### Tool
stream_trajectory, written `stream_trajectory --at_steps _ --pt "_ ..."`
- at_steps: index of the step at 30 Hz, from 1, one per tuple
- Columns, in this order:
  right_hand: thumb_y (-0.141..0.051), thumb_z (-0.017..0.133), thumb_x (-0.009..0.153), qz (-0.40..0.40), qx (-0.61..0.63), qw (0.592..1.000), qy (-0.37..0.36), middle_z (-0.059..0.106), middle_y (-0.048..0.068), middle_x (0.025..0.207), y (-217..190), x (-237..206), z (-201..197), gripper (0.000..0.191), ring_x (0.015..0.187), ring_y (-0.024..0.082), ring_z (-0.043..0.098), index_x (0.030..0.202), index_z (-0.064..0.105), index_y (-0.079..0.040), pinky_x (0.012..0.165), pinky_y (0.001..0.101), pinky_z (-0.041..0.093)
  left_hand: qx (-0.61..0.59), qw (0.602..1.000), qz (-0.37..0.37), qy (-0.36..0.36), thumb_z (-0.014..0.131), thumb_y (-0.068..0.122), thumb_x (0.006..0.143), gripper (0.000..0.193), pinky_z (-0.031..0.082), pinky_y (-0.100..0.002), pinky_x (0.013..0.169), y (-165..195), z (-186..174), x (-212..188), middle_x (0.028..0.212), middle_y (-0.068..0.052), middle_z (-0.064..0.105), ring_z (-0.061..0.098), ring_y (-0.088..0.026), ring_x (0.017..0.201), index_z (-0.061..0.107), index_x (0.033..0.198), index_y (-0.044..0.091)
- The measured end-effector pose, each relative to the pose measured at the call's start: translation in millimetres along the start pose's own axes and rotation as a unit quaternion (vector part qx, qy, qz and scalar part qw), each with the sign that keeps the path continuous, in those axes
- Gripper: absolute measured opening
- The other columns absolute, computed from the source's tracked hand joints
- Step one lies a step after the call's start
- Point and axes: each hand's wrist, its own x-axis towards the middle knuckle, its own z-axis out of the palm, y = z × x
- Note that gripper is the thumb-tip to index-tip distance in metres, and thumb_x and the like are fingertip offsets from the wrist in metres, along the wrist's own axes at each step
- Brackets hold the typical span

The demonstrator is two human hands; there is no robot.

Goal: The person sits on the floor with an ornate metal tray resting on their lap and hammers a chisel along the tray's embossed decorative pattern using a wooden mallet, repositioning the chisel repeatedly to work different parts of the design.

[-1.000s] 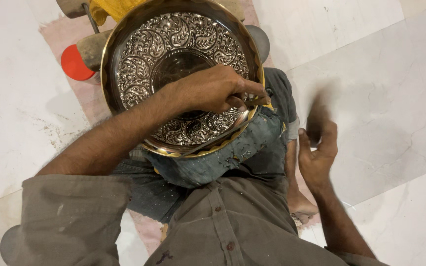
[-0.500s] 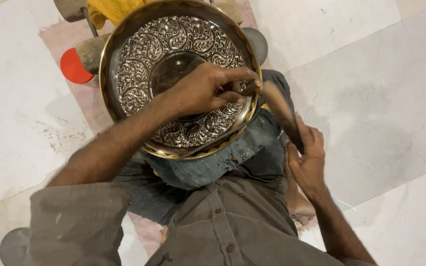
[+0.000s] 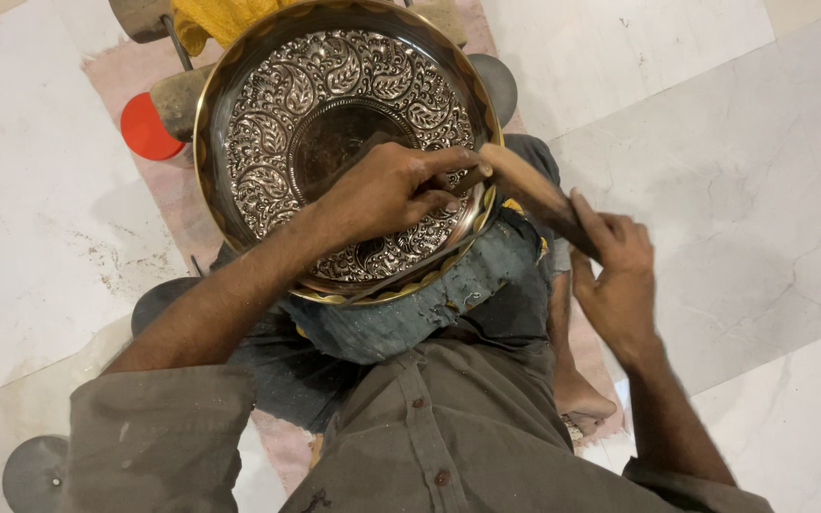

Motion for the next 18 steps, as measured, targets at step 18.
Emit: stream_trajectory --at_steps 18 --pt "0.009 0.072 0.086 -0.048 0.016 0.997 0.066 0.064 0.014 0.121 -9.3 20.6 8.9 0.071 0.112 0.027 0.059 0.152 0.056 -0.014 0.103 0.043 0.049 0.019 0.998 -0.045 -0.044 0.076 0.013 0.091 0.05 0.064 -0.037 0.072 7.0 -7.6 4.1 0.095 -0.012 0.079 0.08 -0.021 0.079 0.06 0.138 0.019"
